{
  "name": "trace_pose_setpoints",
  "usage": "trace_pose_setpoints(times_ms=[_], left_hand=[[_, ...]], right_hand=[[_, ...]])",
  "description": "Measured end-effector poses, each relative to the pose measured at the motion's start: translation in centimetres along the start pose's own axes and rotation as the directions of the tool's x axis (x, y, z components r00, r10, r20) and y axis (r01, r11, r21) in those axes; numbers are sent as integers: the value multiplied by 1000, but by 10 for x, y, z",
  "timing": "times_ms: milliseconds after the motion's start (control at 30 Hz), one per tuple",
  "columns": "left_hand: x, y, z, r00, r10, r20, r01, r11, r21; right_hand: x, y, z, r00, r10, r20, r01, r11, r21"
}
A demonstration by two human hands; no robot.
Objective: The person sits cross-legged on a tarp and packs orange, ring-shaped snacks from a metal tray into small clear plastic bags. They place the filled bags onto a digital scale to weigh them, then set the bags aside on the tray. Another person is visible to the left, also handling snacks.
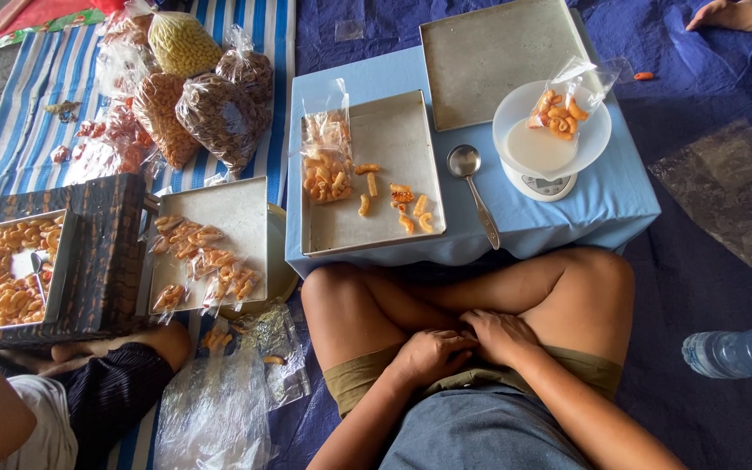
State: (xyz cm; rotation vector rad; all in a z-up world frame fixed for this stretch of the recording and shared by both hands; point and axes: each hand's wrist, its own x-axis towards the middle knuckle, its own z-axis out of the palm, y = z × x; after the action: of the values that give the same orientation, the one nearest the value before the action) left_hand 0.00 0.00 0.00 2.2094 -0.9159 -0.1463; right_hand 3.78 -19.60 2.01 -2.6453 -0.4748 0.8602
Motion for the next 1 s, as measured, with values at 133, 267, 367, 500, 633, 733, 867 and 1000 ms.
trace_pose_setpoints(times_ms=[133, 267, 367, 500, 633, 733, 867, 1000], left_hand=[[-1, -3, 3, 1000, -3, 0, 3, 1000, 16], [-1, -4, 4, 1000, -11, 2, 11, 1000, 18], [0, 0, 0, 1000, -9, 8, 9, 1000, 9], [1, -1, 2, 1000, -14, 15, 14, 1000, 10], [0, -4, 8, 999, -32, -25, 33, 998, 59], [0, -4, 8, 999, -45, -11, 45, 997, 56], [0, -2, 6, 999, -48, -11, 49, 997, 62], [0, -5, 10, 997, -73, -8, 74, 994, 75]], right_hand=[[-1, -2, -2, 1000, 8, 6, -8, 1000, -3], [-4, -6, -7, 999, 33, 21, -34, 999, 9], [-4, -6, -7, 999, 23, 24, -23, 1000, 12], [-9, -9, -13, 999, 27, 31, -28, 999, 27], [-19, -16, -27, 998, -60, 24, 62, 992, -112], [-17, -15, -26, 997, -54, 52, 59, 993, -97], [-16, -15, -25, 997, -55, 49, 60, 993, -99], [-18, -17, -29, 998, -43, 45, 47, 996, -76]])
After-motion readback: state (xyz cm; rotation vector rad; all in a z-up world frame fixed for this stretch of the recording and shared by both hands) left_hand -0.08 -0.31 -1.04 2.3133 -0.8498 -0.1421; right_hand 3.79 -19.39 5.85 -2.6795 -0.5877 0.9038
